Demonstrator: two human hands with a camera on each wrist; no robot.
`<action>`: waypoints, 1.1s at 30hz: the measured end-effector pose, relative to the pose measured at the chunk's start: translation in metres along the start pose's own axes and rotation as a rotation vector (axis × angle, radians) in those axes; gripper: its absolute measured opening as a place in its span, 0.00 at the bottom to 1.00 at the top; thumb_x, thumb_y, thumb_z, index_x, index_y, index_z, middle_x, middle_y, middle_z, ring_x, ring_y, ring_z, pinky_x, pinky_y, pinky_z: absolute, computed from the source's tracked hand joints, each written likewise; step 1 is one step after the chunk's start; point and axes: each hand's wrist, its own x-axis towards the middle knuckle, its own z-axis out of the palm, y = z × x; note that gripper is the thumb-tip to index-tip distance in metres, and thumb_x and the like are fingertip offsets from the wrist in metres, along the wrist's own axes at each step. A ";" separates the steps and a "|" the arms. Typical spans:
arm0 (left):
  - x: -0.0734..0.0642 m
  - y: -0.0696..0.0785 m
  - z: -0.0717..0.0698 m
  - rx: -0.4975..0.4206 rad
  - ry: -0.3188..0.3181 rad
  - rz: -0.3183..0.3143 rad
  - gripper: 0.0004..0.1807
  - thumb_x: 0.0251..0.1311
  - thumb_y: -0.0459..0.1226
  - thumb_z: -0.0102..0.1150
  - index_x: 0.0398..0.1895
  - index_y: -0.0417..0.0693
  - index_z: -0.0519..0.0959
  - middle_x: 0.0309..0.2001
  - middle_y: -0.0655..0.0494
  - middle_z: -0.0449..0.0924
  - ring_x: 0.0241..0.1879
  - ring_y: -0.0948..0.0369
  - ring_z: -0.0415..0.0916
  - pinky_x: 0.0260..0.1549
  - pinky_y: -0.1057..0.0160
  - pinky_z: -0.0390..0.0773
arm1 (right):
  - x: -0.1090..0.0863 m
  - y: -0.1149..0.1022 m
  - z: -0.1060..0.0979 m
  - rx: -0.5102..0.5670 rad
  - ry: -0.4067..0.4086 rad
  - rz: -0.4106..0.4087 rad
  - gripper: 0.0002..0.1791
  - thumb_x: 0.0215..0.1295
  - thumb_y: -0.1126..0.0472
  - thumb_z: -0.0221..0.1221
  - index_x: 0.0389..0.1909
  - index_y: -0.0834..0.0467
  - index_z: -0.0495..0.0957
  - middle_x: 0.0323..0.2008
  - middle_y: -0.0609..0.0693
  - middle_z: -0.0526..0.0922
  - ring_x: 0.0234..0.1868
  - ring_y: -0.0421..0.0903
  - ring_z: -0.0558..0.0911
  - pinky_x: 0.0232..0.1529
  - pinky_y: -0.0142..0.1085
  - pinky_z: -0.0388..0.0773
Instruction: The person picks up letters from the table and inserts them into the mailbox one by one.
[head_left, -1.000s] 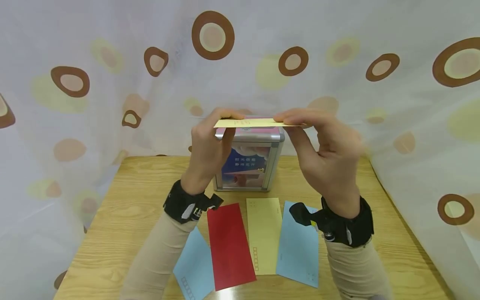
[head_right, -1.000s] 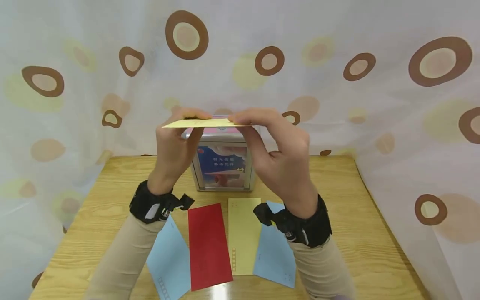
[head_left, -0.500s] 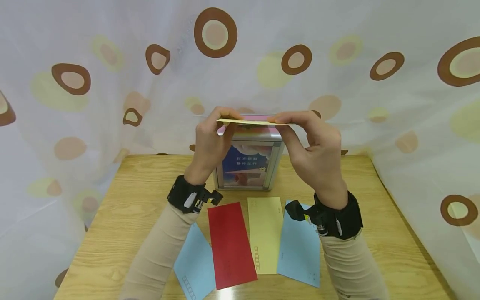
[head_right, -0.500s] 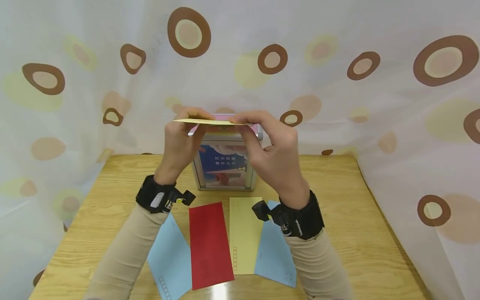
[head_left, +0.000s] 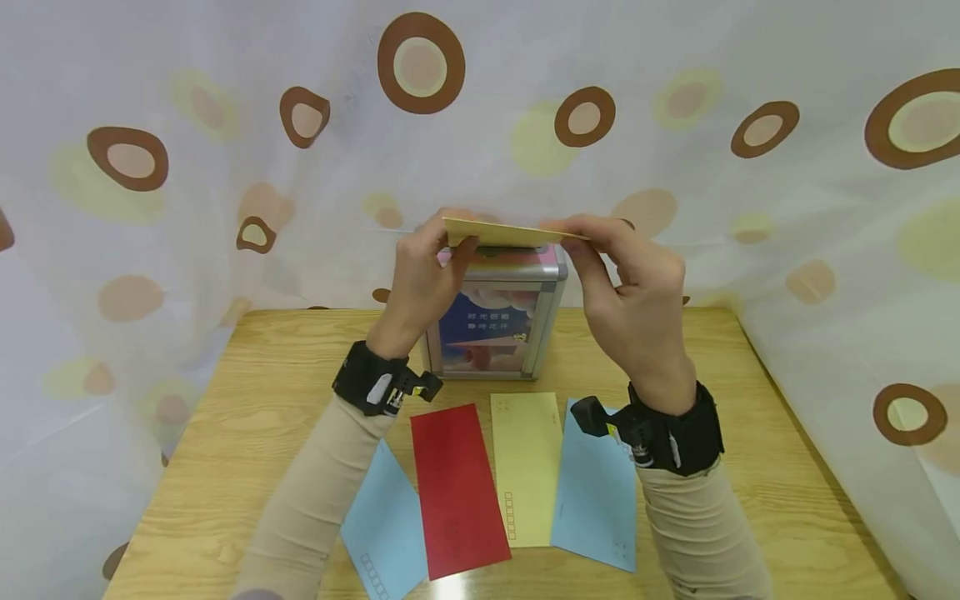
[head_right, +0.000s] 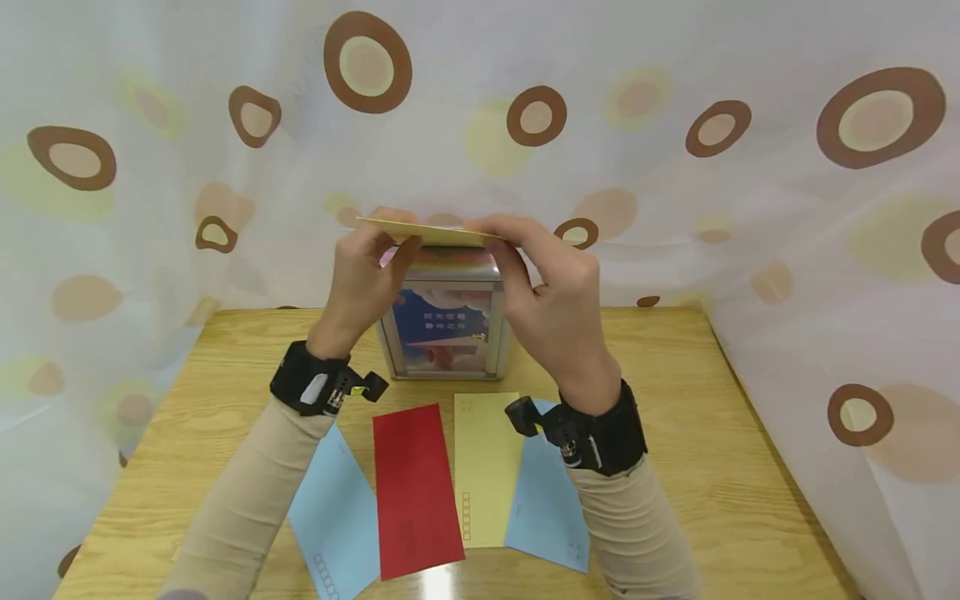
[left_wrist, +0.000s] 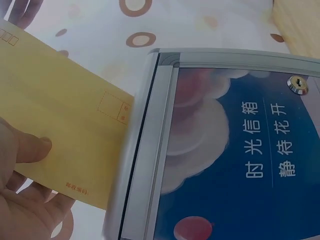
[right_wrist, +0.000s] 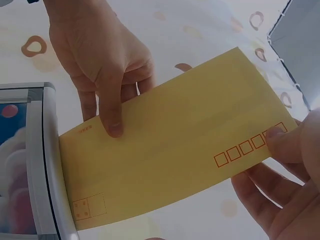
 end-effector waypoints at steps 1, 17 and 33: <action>0.000 0.000 0.000 0.000 0.000 0.000 0.08 0.64 0.26 0.57 0.46 0.38 0.78 0.40 0.44 0.84 0.36 0.58 0.81 0.33 0.55 0.80 | 0.000 -0.001 0.000 0.000 -0.002 -0.004 0.10 0.60 0.77 0.60 0.41 0.67 0.83 0.36 0.58 0.87 0.39 0.44 0.84 0.43 0.32 0.78; 0.014 0.060 -0.035 0.080 0.111 0.092 0.06 0.63 0.29 0.60 0.42 0.36 0.79 0.38 0.46 0.85 0.41 0.59 0.82 0.46 0.61 0.82 | 0.001 0.005 0.005 -0.037 0.003 -0.012 0.09 0.62 0.75 0.60 0.41 0.65 0.83 0.37 0.57 0.87 0.39 0.45 0.84 0.46 0.33 0.79; 0.022 0.083 -0.045 0.075 0.225 0.211 0.04 0.61 0.27 0.61 0.38 0.36 0.83 0.35 0.45 0.85 0.39 0.58 0.81 0.39 0.59 0.82 | 0.003 0.005 0.008 -0.057 -0.018 -0.026 0.09 0.62 0.74 0.60 0.42 0.65 0.84 0.37 0.56 0.88 0.40 0.47 0.85 0.47 0.33 0.79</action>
